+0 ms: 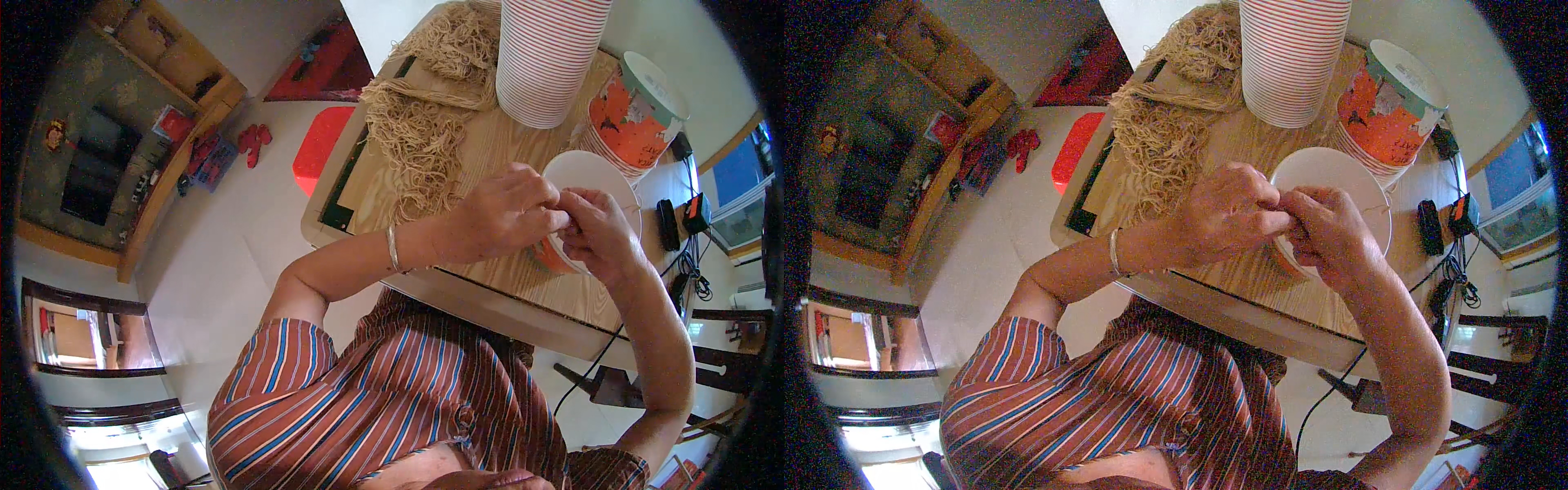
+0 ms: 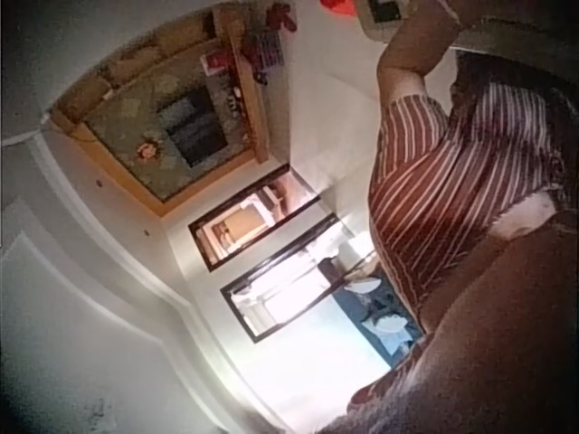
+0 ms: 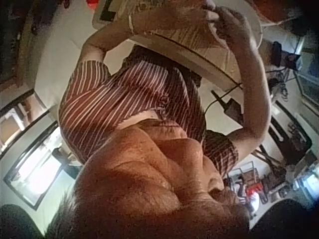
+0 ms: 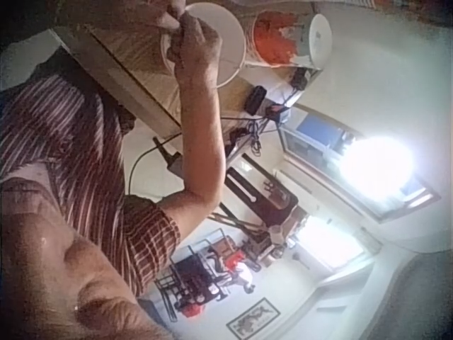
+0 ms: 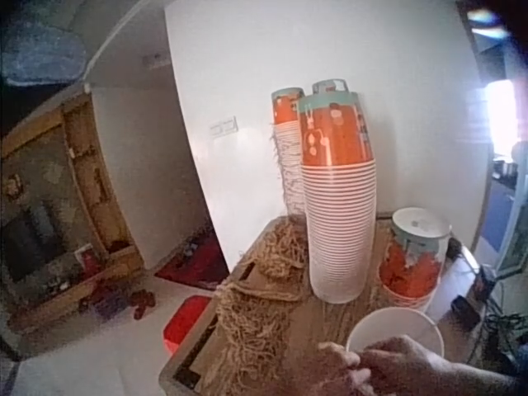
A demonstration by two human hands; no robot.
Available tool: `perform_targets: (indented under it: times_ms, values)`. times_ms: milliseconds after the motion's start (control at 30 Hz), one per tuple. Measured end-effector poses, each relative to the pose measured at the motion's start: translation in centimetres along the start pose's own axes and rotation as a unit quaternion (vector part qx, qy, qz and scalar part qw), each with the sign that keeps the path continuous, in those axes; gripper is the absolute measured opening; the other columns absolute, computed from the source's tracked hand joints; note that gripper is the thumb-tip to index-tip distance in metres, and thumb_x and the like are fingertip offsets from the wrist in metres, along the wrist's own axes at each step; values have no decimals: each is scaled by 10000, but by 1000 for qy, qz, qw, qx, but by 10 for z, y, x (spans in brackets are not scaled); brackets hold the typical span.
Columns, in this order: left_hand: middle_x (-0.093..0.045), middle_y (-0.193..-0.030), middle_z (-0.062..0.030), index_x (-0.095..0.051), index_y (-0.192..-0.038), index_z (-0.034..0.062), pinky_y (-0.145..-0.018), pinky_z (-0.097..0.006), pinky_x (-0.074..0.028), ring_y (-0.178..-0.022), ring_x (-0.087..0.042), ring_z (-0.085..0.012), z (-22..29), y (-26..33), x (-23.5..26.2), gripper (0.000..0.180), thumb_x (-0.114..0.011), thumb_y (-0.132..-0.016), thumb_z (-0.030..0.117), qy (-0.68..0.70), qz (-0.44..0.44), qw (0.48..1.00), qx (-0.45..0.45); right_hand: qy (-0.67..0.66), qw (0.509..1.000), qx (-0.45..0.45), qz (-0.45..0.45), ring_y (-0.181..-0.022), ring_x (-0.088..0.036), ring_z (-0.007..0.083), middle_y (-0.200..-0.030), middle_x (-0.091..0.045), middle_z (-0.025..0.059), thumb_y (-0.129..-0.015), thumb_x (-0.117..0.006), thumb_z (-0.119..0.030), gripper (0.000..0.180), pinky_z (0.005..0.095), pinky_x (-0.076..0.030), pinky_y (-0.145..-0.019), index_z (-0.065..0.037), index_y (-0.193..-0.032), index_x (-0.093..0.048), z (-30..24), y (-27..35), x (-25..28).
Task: Tying elastic strings to paper cups and organizing stacks of cups for packaging.
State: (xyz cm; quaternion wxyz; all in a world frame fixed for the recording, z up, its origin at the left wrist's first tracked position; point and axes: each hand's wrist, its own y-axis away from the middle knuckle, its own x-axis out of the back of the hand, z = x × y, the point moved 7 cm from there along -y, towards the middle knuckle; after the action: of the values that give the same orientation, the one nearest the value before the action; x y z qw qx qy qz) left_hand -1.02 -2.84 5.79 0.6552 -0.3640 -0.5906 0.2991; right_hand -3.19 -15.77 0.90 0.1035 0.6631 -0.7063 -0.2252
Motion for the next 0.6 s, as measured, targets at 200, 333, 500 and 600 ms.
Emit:
perform_targets:
  times_ms: [200, 333, 500, 600]
  values:
    - [-572, -927, -88, -609, -926, 54, -769, -416, -492, -864, -572, -296, -5, 4, -4, 216, -671, -728, 114, 20, -8, 1000, -22, -8, 1000, -15, 4, -432, -344, 43, -576, -418, -53, -938, -508, -245, 238, 213, -245, -357, -82, -775, -568, 4, 0, 3]
    - [-574, -936, -92, -598, -910, 51, -761, -425, -494, -865, -574, -297, -5, -2, -1, 209, -672, -724, 111, 12, -29, 999, -33, -2, 1000, -7, -9, -427, -345, 42, -578, -427, -49, -939, -505, -245, 245, 217, -247, -358, -82, -765, -561, 4, -1, 1]
    - [-573, -941, -96, -589, -867, 57, -759, -426, -490, -861, -579, -296, -5, -3, -1, 171, -673, -725, 100, 41, -36, 995, -78, 33, 999, 18, 1, -429, -343, 36, -578, -424, -48, -938, -508, -247, 246, 216, -233, -358, -76, -770, -564, 3, -2, 3]
    - [-575, -941, -93, -600, -840, 67, -765, -409, -491, -865, -585, -288, -10, -3, 0, 136, -687, -740, 97, 88, -49, 993, -56, 38, 999, 24, -2, -429, -339, 34, -579, -423, -49, -937, -518, -253, 246, 212, -226, -360, -72, -778, -568, 2, -2, 1]
